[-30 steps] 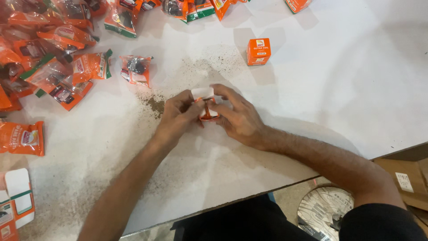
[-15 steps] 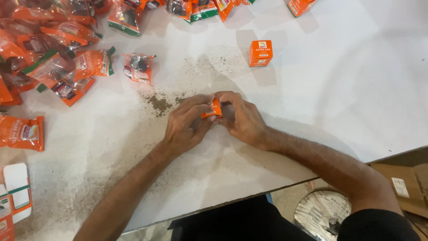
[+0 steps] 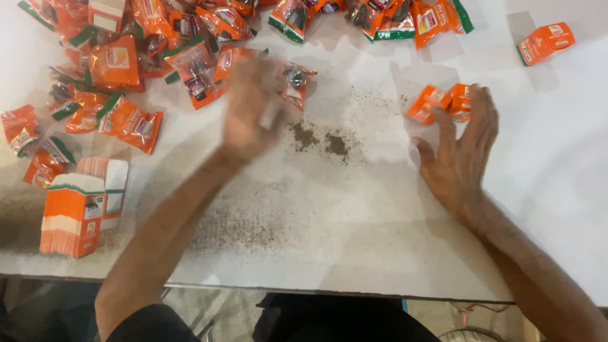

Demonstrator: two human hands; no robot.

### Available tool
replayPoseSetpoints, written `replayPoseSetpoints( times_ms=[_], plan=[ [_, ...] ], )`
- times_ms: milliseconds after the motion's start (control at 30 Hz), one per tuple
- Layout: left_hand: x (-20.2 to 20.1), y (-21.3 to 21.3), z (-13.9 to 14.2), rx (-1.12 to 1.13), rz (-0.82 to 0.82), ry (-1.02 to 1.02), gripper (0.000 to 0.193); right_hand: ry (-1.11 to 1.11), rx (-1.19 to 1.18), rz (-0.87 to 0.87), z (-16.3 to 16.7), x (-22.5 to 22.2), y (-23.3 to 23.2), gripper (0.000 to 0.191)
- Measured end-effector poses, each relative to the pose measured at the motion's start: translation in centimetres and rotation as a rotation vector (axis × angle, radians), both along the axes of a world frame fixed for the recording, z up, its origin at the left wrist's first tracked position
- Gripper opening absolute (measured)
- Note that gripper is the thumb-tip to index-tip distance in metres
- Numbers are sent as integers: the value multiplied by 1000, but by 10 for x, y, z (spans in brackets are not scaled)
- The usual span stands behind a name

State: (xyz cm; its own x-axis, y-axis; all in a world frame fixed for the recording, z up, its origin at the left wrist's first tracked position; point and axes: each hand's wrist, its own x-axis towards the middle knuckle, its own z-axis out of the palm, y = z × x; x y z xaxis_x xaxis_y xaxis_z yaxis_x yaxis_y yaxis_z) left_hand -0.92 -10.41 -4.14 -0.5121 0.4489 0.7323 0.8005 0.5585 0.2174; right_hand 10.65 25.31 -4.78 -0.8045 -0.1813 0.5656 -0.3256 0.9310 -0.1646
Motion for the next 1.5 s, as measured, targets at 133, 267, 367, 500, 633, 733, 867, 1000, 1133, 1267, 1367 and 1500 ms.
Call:
replayPoseSetpoints(
  times_ms=[133, 267, 367, 500, 633, 733, 867, 1000, 1133, 1267, 1367, 1500],
  plan=[
    [-102, -136, 19, 16, 743, -2, 74, 23, -127, 118, -5, -8, -5, 68],
    [-133, -195, 44, -144, 819, 41, 47, -80, -193, 190, -9, -8, -18, 62],
    [-106, -141, 43, 24, 730, -128, 30, -87, -214, 306, -5, -6, -24, 66],
    [14, 20, 5, -201, 143, -138, 52, -161, -208, 473, -5, 5, -37, 88],
    [87, 118, -18, -133, -109, -250, 46, -300, -262, 374, -12, 12, -38, 90],
    [58, 107, -10, -3, -214, -512, 55, -531, -468, 218, -14, 14, -28, 74],
    [-26, 69, 1, -229, 345, 29, 67, -414, -395, 353, -12, 13, -30, 77],
    [-31, 65, 1, -278, 225, -261, 25, -510, -521, 355, -5, 12, -28, 69],
    [37, 80, 5, 224, -131, -398, 39, -542, -595, 357, 1, 11, -25, 64],
    [74, 110, -3, 242, -368, 130, 42, -502, -589, 351, 2, 13, -26, 58],
    [73, 115, -10, 25, -372, 174, 42, -491, -602, 375, 1, 13, -27, 59],
    [73, 113, -12, -112, -216, -19, 39, -509, -586, 350, -1, 13, -27, 65]
  ],
)
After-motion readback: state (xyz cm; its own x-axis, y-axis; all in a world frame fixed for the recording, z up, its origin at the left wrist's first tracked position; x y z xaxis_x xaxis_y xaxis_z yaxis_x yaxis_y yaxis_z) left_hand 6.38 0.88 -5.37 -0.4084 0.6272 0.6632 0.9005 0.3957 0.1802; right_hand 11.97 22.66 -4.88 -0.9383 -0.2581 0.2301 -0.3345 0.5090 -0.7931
